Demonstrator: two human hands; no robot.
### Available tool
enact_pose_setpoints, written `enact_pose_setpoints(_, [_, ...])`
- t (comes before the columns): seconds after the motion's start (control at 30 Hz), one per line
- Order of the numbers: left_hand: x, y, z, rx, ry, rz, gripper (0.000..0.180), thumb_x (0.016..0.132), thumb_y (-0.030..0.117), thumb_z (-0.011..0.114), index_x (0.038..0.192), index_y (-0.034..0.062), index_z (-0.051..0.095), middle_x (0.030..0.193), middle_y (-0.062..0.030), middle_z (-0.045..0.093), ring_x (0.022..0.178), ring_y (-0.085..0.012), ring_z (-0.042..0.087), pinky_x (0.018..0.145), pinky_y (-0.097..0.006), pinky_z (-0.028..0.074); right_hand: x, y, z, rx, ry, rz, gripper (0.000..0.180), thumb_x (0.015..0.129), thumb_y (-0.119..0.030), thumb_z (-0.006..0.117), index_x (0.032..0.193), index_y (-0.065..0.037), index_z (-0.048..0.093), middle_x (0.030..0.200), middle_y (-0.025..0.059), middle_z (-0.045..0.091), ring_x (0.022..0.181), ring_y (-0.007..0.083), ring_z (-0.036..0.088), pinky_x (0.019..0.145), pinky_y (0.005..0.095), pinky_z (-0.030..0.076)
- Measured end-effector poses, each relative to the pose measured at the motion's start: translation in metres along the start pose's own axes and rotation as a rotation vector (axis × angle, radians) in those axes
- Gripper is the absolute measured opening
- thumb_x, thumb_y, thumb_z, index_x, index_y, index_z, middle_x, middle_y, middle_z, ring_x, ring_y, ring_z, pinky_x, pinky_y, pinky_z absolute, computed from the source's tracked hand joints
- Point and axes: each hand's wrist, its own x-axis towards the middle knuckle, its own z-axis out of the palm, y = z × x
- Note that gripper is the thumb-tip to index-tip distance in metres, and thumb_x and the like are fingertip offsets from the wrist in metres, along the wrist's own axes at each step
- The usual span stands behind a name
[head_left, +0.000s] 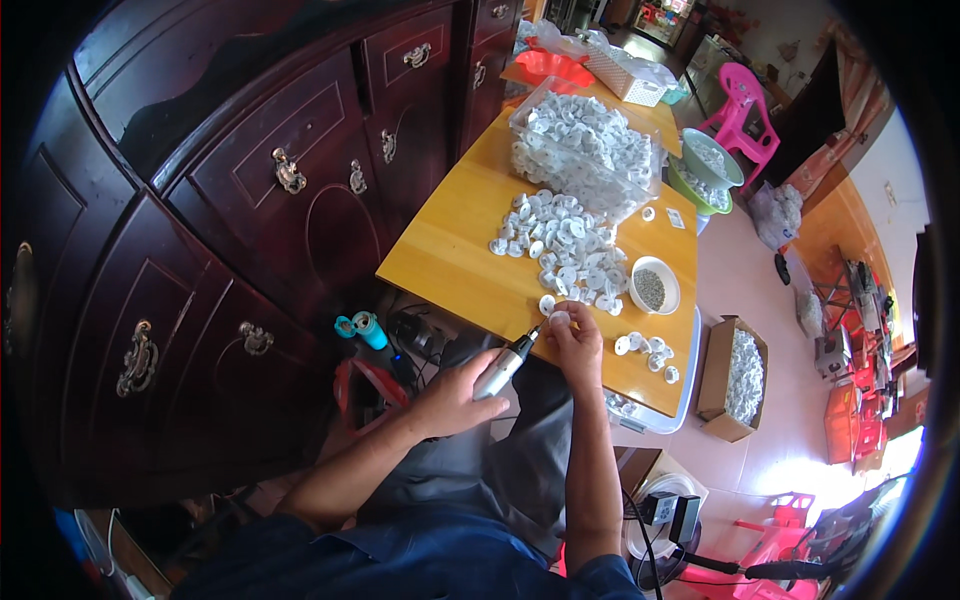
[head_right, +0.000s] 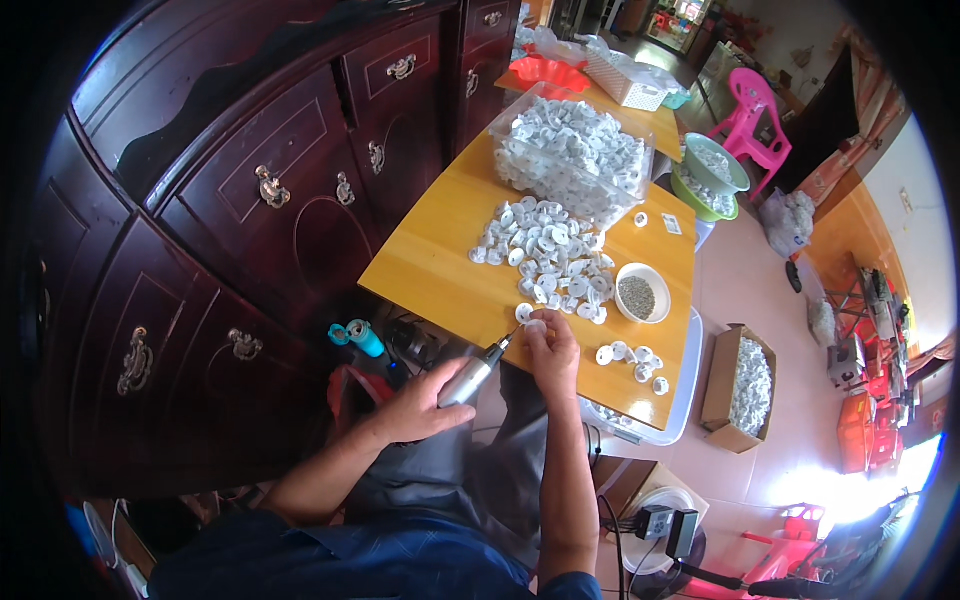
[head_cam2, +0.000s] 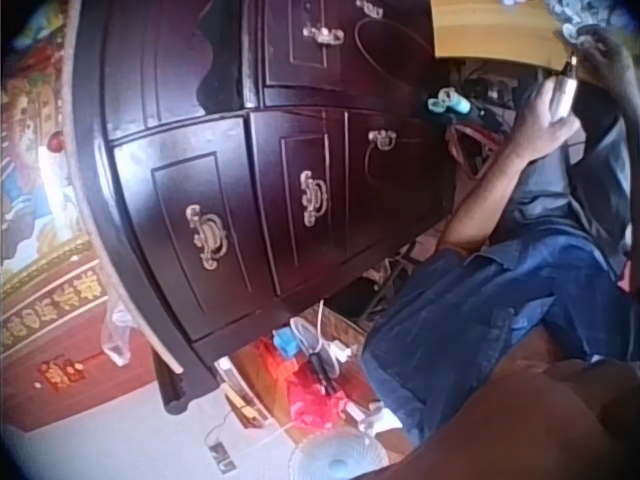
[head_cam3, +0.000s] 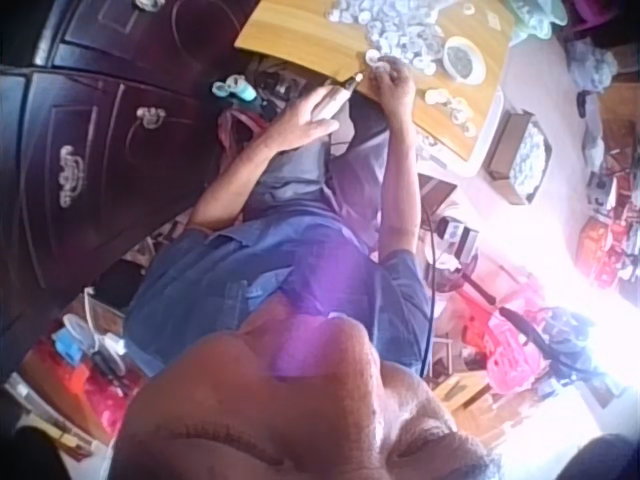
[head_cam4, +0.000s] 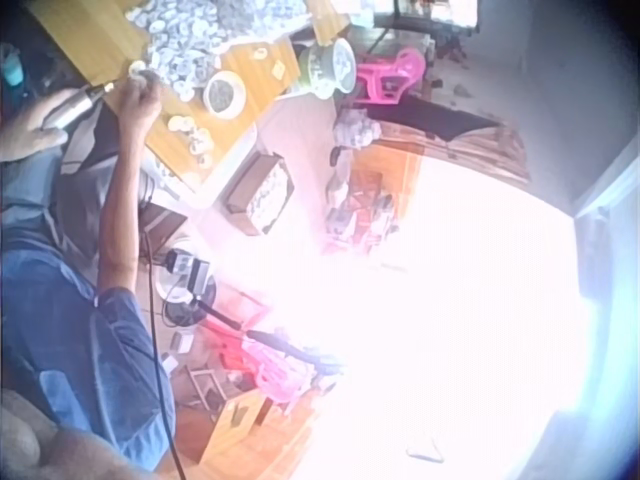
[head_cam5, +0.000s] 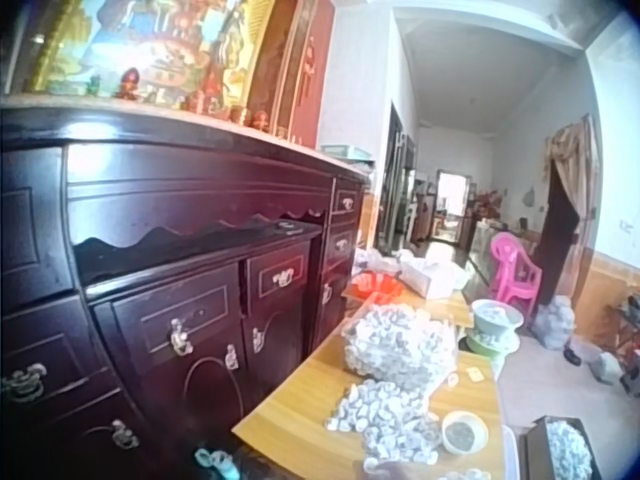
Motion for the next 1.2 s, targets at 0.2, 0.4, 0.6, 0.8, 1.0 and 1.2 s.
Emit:
enact_pose_setpoints(0.2, [0.001, -0.001, -0.001, 0.01, -0.019, 0.009, 0.067, 0.084, 0.015, 0.075, 0.141, -0.0021, 0.044, 0.118, -0.012, 0.062, 0.107, -0.0168, 0.06, 0.094, -0.033, 0.049, -0.004, 0.002, -0.001, 0.283, -0.095, 0.011, 0.022, 0.09, 0.001, 0.064, 0.112, -0.003, 0.062, 0.095, 0.0032, 0.067, 0.086, 0.01, 0.065, 0.077, 0.0225, 0.052])
enact_pose_setpoints(0.4, [0.001, -0.007, 0.001, 0.023, -0.034, -0.002, 0.069, 0.084, 0.015, 0.075, 0.142, -0.0019, 0.044, 0.123, -0.0134, 0.061, 0.11, -0.0179, 0.059, 0.096, -0.034, 0.048, -0.008, -0.008, 0.002, 0.214, -0.081, 0.042, 0.027, 0.091, -0.001, 0.066, 0.118, -0.002, 0.062, 0.095, 0.0017, 0.067, 0.086, 0.0087, 0.062, 0.08, 0.0235, 0.051])
enact_pose_setpoints(0.6, [0.001, -0.015, 0.005, 0.051, 0.018, 0.029, 0.073, 0.082, 0.026, 0.075, 0.143, 0.0006, 0.044, 0.117, -0.0224, 0.066, 0.106, -0.0333, 0.068, 0.09, -0.04, 0.052, -0.009, -0.003, 0.003, 0.206, -0.072, 0.045, 0.031, 0.089, -0.001, 0.069, 0.12, 0.0, 0.068, 0.097, 0.0026, 0.07, 0.086, 0.0069, 0.063, 0.078, 0.0217, 0.051])
enact_pose_setpoints(0.8, [0.001, -0.014, 0.005, 0.064, 0.019, 0.046, 0.073, 0.082, 0.026, 0.075, 0.143, 0.0006, 0.043, 0.117, -0.023, 0.066, 0.106, -0.034, 0.068, 0.09, -0.04, 0.052, -0.01, -0.001, 0.003, 0.179, -0.057, 0.046, 0.028, 0.089, -0.001, 0.07, 0.117, 0.001, 0.069, 0.093, 0.0012, 0.07, 0.082, 0.0056, 0.063, 0.076, 0.0208, 0.051])
enact_pose_setpoints(1.0, [0.002, -0.014, 0.005, 0.055, 0.017, 0.028, 0.073, 0.082, 0.026, 0.075, 0.143, 0.0006, 0.044, 0.116, -0.0226, 0.067, 0.105, -0.0336, 0.068, 0.09, -0.04, 0.053, -0.01, -0.004, 0.004, 0.174, -0.043, 0.043, 0.028, 0.089, -0.001, 0.069, 0.116, 0.002, 0.069, 0.092, 0.0014, 0.071, 0.082, 0.0055, 0.063, 0.075, 0.0207, 0.051])
enact_pose_setpoints(1.2, [0.002, -0.012, 0.005, 0.058, 0.019, 0.043, 0.071, 0.083, 0.026, 0.074, 0.142, 0.001, 0.044, 0.114, -0.0223, 0.067, 0.103, -0.0336, 0.068, 0.088, -0.04, 0.053, -0.01, 0.003, 0.004, 0.175, -0.056, 0.039, 0.025, 0.091, -0.001, 0.068, 0.116, 0.0, 0.068, 0.094, 0.0005, 0.07, 0.082, 0.0057, 0.063, 0.074, 0.0211, 0.051])
